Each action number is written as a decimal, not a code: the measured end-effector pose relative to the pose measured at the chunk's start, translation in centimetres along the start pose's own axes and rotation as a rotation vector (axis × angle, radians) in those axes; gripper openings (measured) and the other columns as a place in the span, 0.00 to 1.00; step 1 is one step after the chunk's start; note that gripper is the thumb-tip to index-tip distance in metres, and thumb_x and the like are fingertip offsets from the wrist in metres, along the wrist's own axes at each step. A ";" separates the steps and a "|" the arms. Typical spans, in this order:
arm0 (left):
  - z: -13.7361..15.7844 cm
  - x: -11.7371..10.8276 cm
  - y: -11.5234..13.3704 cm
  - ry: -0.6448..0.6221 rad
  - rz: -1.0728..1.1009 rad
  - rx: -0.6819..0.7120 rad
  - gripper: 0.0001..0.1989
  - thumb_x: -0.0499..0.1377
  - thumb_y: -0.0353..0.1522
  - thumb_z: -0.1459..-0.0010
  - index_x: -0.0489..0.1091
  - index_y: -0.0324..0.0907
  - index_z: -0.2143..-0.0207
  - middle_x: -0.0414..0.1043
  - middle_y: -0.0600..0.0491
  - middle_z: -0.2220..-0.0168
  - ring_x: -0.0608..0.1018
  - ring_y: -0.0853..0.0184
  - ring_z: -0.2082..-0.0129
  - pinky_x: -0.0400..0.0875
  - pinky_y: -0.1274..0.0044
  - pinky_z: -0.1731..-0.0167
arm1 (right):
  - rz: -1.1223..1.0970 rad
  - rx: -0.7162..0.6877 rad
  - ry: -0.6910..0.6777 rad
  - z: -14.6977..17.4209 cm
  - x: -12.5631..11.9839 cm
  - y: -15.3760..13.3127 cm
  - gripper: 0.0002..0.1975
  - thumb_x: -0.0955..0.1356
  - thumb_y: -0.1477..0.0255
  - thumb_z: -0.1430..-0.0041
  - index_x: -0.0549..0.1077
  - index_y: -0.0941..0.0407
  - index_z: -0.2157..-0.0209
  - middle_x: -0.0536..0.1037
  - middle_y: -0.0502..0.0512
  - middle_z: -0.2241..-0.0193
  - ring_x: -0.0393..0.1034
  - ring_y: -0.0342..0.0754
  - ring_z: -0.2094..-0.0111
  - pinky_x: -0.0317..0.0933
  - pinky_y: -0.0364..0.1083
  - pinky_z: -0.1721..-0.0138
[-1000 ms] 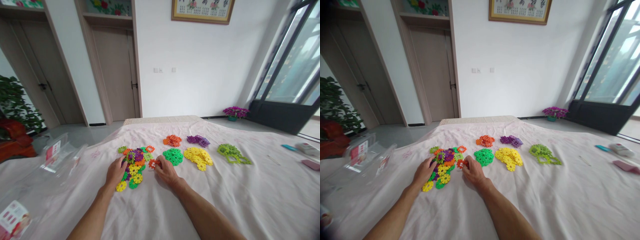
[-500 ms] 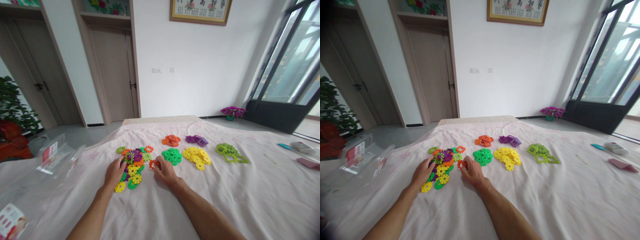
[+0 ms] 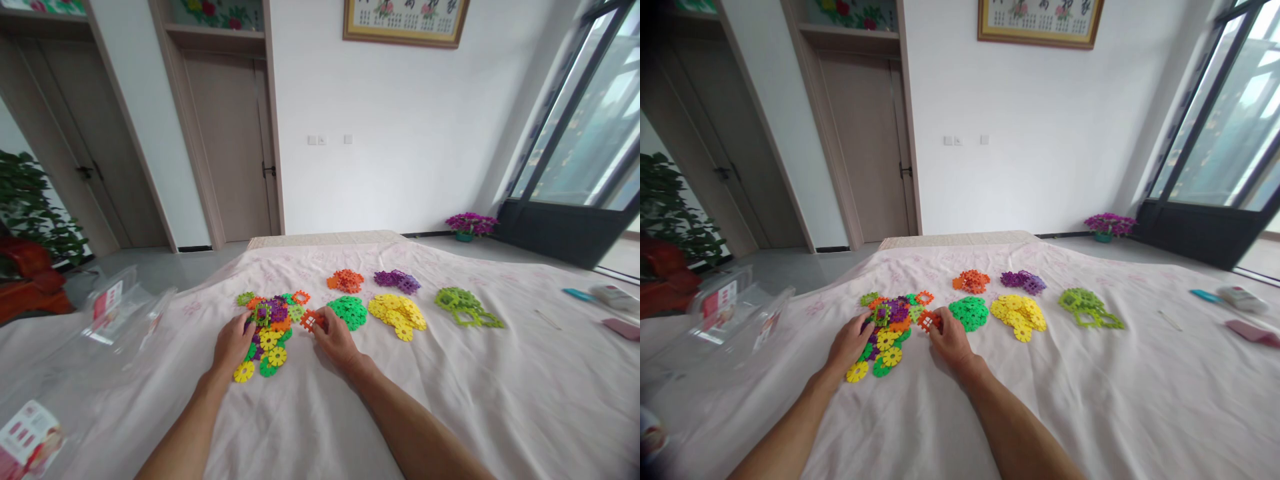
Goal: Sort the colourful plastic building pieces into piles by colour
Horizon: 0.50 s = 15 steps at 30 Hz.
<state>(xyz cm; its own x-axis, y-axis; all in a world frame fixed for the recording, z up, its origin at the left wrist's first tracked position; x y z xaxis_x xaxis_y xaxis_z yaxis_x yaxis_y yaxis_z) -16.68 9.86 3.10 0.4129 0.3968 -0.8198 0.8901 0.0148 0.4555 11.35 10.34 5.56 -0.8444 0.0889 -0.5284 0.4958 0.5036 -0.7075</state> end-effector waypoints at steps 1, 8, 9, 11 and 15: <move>0.0 0.0 0.0 -0.002 0.002 0.000 0.21 0.49 0.37 0.36 0.68 0.40 0.44 0.73 0.46 0.45 0.74 0.60 0.45 0.64 0.71 0.44 | 0.004 -0.003 0.001 0.0 0.0 0.0 0.09 0.63 0.73 0.46 0.67 0.55 0.62 0.70 0.47 0.73 0.63 0.44 0.72 0.53 0.42 0.70; 0.1 -0.1 0.3 -0.016 0.003 -0.006 0.22 0.48 0.36 0.36 0.68 0.38 0.44 0.72 0.45 0.44 0.73 0.60 0.44 0.64 0.71 0.43 | 0.082 -0.025 -0.001 0.2 -0.1 -0.3 0.08 0.62 0.75 0.47 0.66 0.55 0.63 0.69 0.47 0.74 0.62 0.44 0.73 0.52 0.42 0.69; 0.1 -0.1 0.3 -0.018 0.001 -0.008 0.22 0.48 0.36 0.36 0.68 0.38 0.44 0.72 0.45 0.44 0.73 0.60 0.44 0.64 0.71 0.43 | 0.089 -0.030 0.000 0.2 -0.1 -0.4 0.08 0.62 0.75 0.47 0.66 0.55 0.63 0.69 0.47 0.74 0.62 0.44 0.73 0.52 0.42 0.69; 0.1 -0.1 0.3 -0.021 0.000 -0.012 0.22 0.48 0.36 0.36 0.68 0.38 0.44 0.72 0.45 0.44 0.73 0.60 0.44 0.64 0.71 0.43 | 0.088 -0.037 0.006 0.3 -0.1 -0.5 0.08 0.62 0.75 0.47 0.66 0.55 0.63 0.69 0.47 0.74 0.62 0.44 0.73 0.52 0.42 0.69; 0.1 -0.2 0.3 -0.022 0.014 -0.014 0.22 0.48 0.37 0.36 0.67 0.38 0.43 0.72 0.45 0.44 0.73 0.60 0.44 0.64 0.70 0.43 | 0.023 -0.005 0.053 0.2 -0.6 -0.2 0.06 0.62 0.72 0.44 0.67 0.55 0.63 0.71 0.47 0.73 0.63 0.44 0.73 0.53 0.42 0.70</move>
<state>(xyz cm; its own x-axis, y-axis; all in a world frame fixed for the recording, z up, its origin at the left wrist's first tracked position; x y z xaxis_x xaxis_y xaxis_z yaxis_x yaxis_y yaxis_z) -16.49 9.73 3.36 0.4299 0.3767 -0.8205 0.8814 0.0218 0.4718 11.80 9.96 5.95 -0.8423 0.1455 -0.5190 0.5142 0.5055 -0.6928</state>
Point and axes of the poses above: each hand's wrist, its own z-axis away from the middle knuckle, its own x-axis out of the palm, y = z × x, the point moved 10 cm from there along -z, towards the middle knuckle
